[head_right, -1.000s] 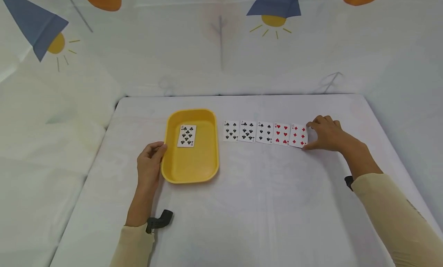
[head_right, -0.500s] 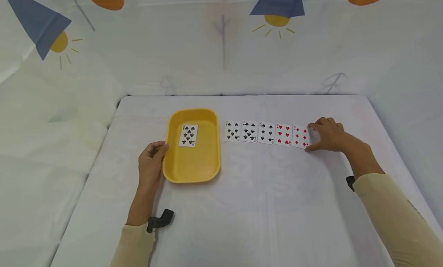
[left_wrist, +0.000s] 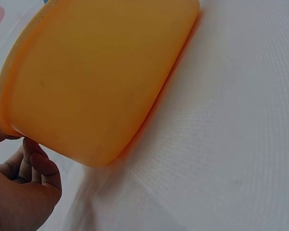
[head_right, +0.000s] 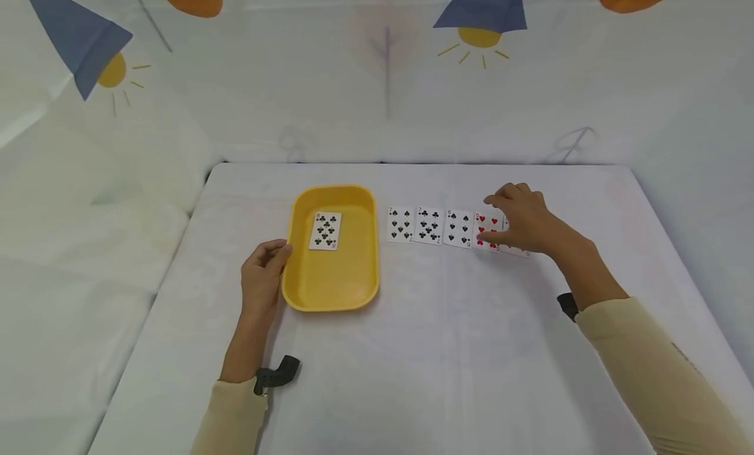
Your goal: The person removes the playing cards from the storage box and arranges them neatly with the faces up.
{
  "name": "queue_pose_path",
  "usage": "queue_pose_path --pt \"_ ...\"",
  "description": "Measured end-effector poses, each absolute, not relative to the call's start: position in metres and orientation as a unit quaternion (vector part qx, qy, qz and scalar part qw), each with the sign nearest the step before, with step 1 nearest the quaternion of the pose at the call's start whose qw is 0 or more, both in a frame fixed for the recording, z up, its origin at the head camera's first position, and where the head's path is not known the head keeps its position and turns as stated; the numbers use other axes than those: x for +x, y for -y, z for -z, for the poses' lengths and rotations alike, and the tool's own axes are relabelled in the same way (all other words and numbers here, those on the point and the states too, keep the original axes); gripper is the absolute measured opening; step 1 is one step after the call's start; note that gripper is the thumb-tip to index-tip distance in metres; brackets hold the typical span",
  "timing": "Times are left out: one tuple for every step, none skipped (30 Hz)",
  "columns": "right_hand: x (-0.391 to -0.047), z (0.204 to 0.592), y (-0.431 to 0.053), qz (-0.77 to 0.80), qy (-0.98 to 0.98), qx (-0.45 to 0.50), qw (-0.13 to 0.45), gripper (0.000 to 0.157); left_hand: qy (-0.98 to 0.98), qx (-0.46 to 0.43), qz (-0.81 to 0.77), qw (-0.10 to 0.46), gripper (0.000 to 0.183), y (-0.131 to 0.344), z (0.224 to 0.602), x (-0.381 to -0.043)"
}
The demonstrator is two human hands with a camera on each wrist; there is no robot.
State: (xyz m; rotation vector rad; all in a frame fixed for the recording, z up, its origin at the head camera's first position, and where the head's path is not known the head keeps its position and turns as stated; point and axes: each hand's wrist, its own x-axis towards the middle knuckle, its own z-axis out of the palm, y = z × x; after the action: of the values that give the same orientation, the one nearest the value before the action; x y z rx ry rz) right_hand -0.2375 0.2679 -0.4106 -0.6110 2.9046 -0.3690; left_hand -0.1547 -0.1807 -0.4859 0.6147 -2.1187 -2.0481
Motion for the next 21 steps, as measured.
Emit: queue_pose_path --pt "-0.237 0.409 -0.258 0.128 -0.966 -0.215 0.070 0.071 0.702 0.204 0.679 0.065 0.030 0.180 0.486 -0.155" --pt "-0.237 0.407 -0.248 0.131 -0.963 -0.224 0.066 0.071 0.703 0.204 0.678 0.065 0.030 0.180 0.487 -0.155" --pt "-0.236 0.405 -0.238 0.136 -0.961 -0.234 0.063 0.070 0.703 0.205 0.677 0.064 0.030 0.180 0.487 -0.156" --pt "-0.236 0.404 -0.228 0.136 -0.958 -0.246 0.060 0.070 0.704 0.205 0.677 0.064 0.030 0.179 0.487 -0.156" --pt "-0.237 0.404 -0.219 0.135 -0.955 -0.257 0.055 0.069 0.704 0.205 0.677 0.063 0.030 0.178 0.488 -0.156" --pt "-0.237 0.405 -0.211 0.134 -0.953 -0.268 0.051 0.068 0.703 0.205 0.678 0.063 0.031 0.178 0.488 -0.157" --pt "-0.237 0.405 -0.202 0.133 -0.950 -0.279 0.047 0.067 0.703 0.204 0.678 0.063 0.031 0.177 0.488 -0.157" --pt "-0.237 0.405 -0.194 0.132 -0.947 -0.289 0.043 0.066 0.703 0.204 0.679 0.063 0.031 0.177 0.489 -0.157" --pt "-0.238 0.406 -0.186 0.132 -0.944 -0.300 0.039 0.066 0.702 0.205 0.679 0.063 0.031 0.176 0.489 -0.157" --pt "-0.238 0.407 -0.178 0.135 -0.941 -0.309 0.036 0.066 0.702 0.205 0.679 0.065 0.030 0.176 0.489 -0.157" --pt "-0.238 0.407 -0.171 0.138 -0.937 -0.319 0.033 0.066 0.701 0.204 0.680 0.066 0.030 0.175 0.489 -0.157" --pt "-0.238 0.407 -0.164 0.141 -0.934 -0.326 0.033 0.066 0.702 0.204 0.679 0.066 0.029 0.175 0.489 -0.157" --pt "-0.239 0.407 -0.157 0.144 -0.931 -0.333 0.034 0.067 0.703 0.204 0.678 0.068 0.029 0.174 0.489 -0.157" --pt "-0.239 0.407 -0.150 0.145 -0.929 -0.338 0.034 0.067 0.703 0.202 0.679 0.069 0.028 0.173 0.489 -0.157" --pt "-0.240 0.407 -0.143 0.146 -0.927 -0.342 0.036 0.069 0.704 0.201 0.678 0.069 0.028 0.172 0.489 -0.157" --pt "-0.241 0.407 -0.135 0.147 -0.926 -0.345 0.040 0.069 0.704 0.200 0.678 0.072 0.027 0.172 0.489 -0.157" --pt "-0.242 0.407 -0.129 0.147 -0.925 -0.347 0.045 0.070 0.703 0.199 0.679 0.073 0.026 0.171 0.488 -0.158" --pt "-0.243 0.408 -0.122 0.147 -0.925 -0.348 0.051 0.071 0.703 0.199 0.679 0.073 0.026 0.170 0.488 -0.158" --pt "-0.244 0.408 -0.115 0.145 -0.924 -0.349 0.055 0.072 0.702 0.199 0.680 0.073 0.025 0.169 0.488 -0.158" --pt "-0.244 0.408 -0.109 0.144 -0.924 -0.350 0.061 0.072 0.701 0.199 0.681 0.074 0.025 0.168 0.488 -0.158" --pt "-0.244 0.409 -0.104 0.144 -0.923 -0.351 0.067 0.073 0.700 0.200 0.681 0.074 0.025 0.167 0.488 -0.158"
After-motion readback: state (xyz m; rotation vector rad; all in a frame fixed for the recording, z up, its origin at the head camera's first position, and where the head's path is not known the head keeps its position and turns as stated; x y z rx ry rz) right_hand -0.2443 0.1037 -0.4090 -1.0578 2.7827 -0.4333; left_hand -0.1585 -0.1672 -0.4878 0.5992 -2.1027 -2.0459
